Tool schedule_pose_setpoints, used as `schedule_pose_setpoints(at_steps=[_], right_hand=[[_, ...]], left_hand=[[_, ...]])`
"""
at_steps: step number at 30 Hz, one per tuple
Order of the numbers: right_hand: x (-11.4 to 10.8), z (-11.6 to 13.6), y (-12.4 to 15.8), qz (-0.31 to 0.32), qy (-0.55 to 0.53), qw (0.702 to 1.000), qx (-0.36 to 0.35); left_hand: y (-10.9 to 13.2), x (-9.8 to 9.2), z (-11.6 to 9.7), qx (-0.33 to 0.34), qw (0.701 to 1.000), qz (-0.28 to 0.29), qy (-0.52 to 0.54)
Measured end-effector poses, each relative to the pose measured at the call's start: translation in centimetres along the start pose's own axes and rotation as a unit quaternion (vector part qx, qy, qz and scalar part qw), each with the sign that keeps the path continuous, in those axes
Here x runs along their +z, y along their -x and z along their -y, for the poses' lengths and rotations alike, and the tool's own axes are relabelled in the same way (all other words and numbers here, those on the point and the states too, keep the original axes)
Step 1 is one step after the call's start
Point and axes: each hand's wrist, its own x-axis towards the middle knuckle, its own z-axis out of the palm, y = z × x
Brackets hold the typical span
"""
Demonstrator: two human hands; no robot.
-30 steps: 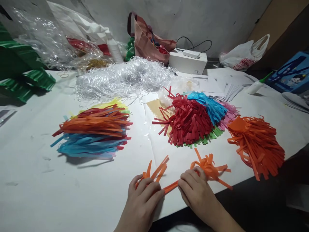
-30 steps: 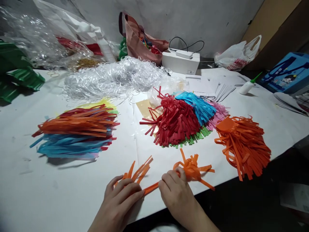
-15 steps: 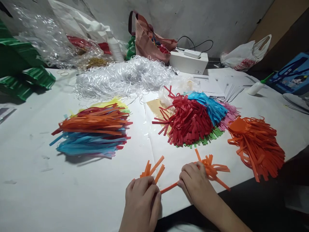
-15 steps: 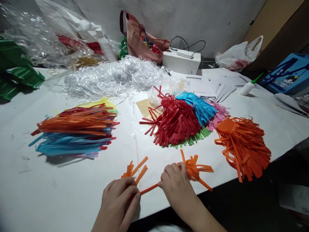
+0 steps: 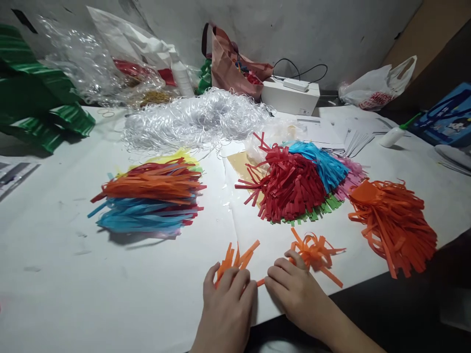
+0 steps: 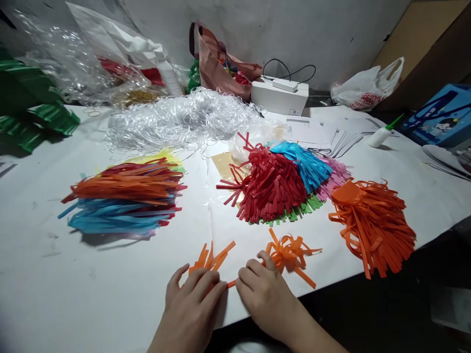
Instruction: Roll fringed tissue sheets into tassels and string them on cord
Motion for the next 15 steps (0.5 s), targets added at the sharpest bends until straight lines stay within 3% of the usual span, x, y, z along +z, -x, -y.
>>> schedule_pose_setpoints(at_steps=[2,5,7,10,12,15], right_hand=[[0.3,0.2,0.3,-0.002,-0.003,1.0,0.009],[0.8,0.3,0.0,-0.015,0.01,1.0,0.013],[1.0,0.2,-0.4,-0.023,0.038,0.999,0.0],[1.0,0.1,-0.7,-0.03,0.086,0.995,-0.031],[0.5,0.2,-0.7,-0.047,0.095,0.993,-0.06],[-1.1,0.7,-0.4,-0.112,0.072,0.986,-0.104]], left_hand=[[-0.4,0.3,0.1,0.035,0.999,-0.01,-0.028],[-1.4,0.8,0.7,0.111,0.992,0.013,-0.063],[-2.2,0.9,1.2,0.128,0.989,0.028,-0.066],[-2.9,0.2,1.6,0.083,0.995,0.055,-0.001],[-2.9,-1.0,1.5,0.044,0.99,0.094,0.099],[-2.7,-2.9,0.7,-0.068,0.936,0.177,0.298]])
